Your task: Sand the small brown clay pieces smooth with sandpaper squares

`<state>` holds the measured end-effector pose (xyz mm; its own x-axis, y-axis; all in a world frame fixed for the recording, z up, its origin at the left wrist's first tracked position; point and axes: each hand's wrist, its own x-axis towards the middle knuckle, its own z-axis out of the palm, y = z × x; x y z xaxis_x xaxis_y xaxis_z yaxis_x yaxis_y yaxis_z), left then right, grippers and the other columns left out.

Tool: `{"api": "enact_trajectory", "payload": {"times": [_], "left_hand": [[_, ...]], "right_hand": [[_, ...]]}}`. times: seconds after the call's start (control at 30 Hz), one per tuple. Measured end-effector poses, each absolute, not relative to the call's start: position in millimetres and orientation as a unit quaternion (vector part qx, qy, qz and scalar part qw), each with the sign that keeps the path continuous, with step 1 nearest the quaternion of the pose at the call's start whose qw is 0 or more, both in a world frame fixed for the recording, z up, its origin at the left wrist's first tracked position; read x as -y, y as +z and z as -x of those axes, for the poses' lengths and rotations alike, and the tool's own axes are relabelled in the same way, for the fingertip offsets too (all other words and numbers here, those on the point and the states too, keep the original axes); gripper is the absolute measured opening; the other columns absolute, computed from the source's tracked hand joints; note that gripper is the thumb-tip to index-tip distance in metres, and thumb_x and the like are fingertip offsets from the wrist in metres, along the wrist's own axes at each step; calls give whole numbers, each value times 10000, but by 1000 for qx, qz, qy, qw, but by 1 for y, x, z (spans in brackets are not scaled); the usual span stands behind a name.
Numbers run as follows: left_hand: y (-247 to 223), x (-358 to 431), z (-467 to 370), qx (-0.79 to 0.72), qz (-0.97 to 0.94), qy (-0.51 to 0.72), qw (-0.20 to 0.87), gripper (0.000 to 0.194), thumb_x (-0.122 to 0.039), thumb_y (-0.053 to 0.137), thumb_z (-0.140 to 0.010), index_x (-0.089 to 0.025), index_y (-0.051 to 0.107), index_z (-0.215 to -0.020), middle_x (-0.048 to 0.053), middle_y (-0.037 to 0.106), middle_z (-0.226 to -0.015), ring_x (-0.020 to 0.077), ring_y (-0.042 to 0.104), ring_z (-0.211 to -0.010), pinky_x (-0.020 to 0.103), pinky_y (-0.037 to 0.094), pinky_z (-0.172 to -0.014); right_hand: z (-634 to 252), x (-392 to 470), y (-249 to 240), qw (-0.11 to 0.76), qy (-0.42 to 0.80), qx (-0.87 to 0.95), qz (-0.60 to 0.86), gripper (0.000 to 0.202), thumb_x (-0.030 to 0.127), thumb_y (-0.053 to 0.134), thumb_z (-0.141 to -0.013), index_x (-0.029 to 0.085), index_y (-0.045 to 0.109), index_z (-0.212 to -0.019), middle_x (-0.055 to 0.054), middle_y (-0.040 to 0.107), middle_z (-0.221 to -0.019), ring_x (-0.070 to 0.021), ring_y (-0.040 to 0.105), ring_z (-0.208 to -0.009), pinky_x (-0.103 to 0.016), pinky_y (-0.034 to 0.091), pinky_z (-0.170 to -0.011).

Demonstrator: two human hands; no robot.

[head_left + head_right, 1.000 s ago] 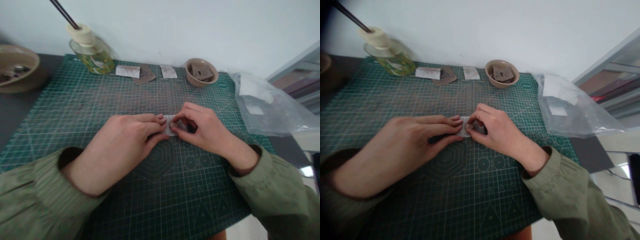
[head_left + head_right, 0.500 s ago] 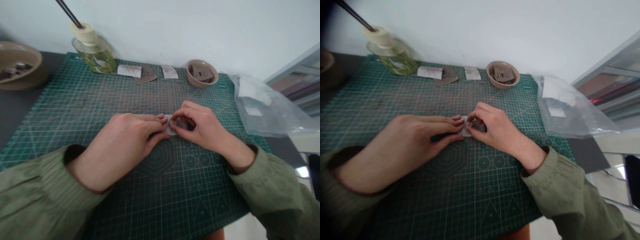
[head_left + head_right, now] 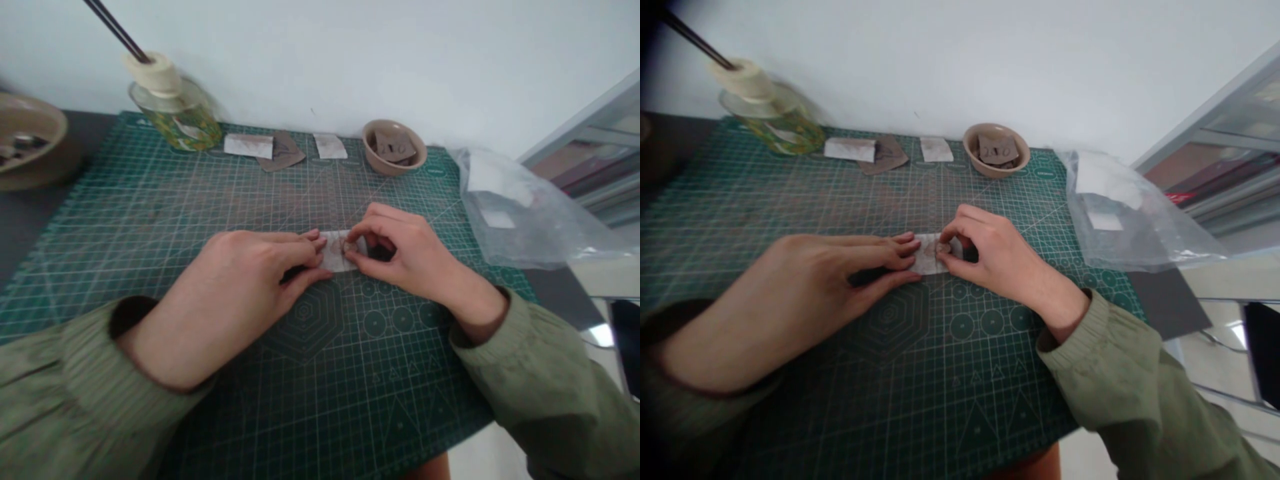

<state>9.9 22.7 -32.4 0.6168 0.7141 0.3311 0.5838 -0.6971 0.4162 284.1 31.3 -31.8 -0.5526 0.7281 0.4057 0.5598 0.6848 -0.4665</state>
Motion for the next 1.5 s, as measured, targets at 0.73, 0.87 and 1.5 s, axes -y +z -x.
{"api": "enact_trajectory", "payload": {"times": [0.73,0.87,1.5], "left_hand": [[-34,-23,-9,-369,-888,237,136,297,-555,637,-1090,-376,845,-1203,-19,842,-1334,342,843,-1154,548,708,-1018],[-33,-23,-9,-367,-890,237,134,290,-527,654,-1084,-353,849,-1211,-5,845,-1327,351,847,-1135,561,705,-1007],[-32,-24,-10,-357,-896,235,116,366,-545,568,-1123,-312,846,-1171,37,854,-1303,334,860,-1105,531,730,-1027]], "right_hand": [[-285,-27,-30,294,158,867,370,118,154,787,-977,187,735,-1078,0,606,-901,-158,573,-764,-301,439,-696],[-285,-33,-33,301,137,862,384,136,159,811,-955,189,734,-1064,9,601,-883,-151,547,-740,-300,421,-687],[-277,-26,-33,292,193,864,362,85,182,762,-1009,187,709,-1075,-19,645,-966,-170,605,-831,-311,481,-749]]}}
